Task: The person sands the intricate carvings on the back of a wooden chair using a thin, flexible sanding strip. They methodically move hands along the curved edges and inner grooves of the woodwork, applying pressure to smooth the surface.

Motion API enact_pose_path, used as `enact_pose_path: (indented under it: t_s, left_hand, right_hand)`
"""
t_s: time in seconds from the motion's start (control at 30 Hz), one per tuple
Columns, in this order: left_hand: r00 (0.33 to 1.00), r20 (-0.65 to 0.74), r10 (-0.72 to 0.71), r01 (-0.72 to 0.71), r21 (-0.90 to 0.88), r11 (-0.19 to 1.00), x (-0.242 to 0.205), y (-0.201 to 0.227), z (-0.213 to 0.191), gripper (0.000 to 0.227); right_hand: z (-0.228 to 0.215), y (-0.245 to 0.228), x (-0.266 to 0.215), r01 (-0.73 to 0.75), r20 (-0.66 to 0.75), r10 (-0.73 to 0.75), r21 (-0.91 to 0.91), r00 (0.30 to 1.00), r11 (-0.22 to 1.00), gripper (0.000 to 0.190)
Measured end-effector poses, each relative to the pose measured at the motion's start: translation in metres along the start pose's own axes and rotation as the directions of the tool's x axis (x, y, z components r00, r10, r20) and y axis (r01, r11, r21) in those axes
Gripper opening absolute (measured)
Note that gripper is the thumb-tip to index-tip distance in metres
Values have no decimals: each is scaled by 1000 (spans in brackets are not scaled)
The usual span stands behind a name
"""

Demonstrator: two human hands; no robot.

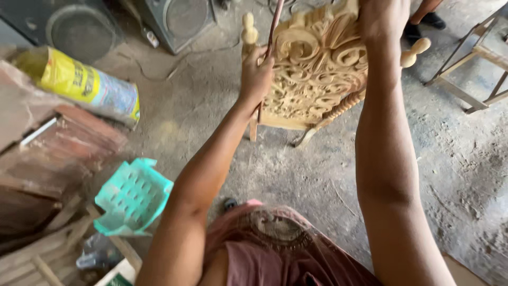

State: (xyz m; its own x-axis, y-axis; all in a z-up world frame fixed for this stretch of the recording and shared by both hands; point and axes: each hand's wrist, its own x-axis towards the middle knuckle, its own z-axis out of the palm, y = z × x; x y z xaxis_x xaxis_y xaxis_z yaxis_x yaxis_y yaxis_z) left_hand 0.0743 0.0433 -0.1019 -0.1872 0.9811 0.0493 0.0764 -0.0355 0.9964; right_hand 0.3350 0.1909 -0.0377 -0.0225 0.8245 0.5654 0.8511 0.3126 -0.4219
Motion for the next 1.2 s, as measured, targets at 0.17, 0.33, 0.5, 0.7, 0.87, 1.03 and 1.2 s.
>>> enact_pose_path:
  t_s: [0.17,0.33,0.5,0.7,0.87,1.03,1.2]
  left_hand:
    - [901,-135,412,-404,83,911,-98,-26,14,41]
    - [978,-196,65,-79,-67,995,-49,-13,29,39]
    - [986,-144,86,-95,-59,994,-82,-10,19,43]
    - [991,-116,-66,36,-248,968,-29,14,21,48]
    - [961,-137,240,-253,-86,964,-98,9,18,55]
    - [962,-120,-245,199,-304,932,-51,34,25,43]
    - [923,-23,385,-381,107,918,-66,24,16,50]
  right_hand:
    - [-11,-10,-2,-30,-31,34,138,999,990,28]
    - [2,8,-12,71,-12,-71,38,997,997,27]
    - [-3,3,-2,177,-98,-177,-15,979,984,28]
    - [-35,-41,-12,-70,6,70,147,998,987,33]
    - [-32,-39,3,-27,-17,32,230,999,973,40]
    - [-14,-21,-5,205,-307,-204,-29,930,978,31]
    - [-35,-35,-3,-54,3,55,238,998,970,37]
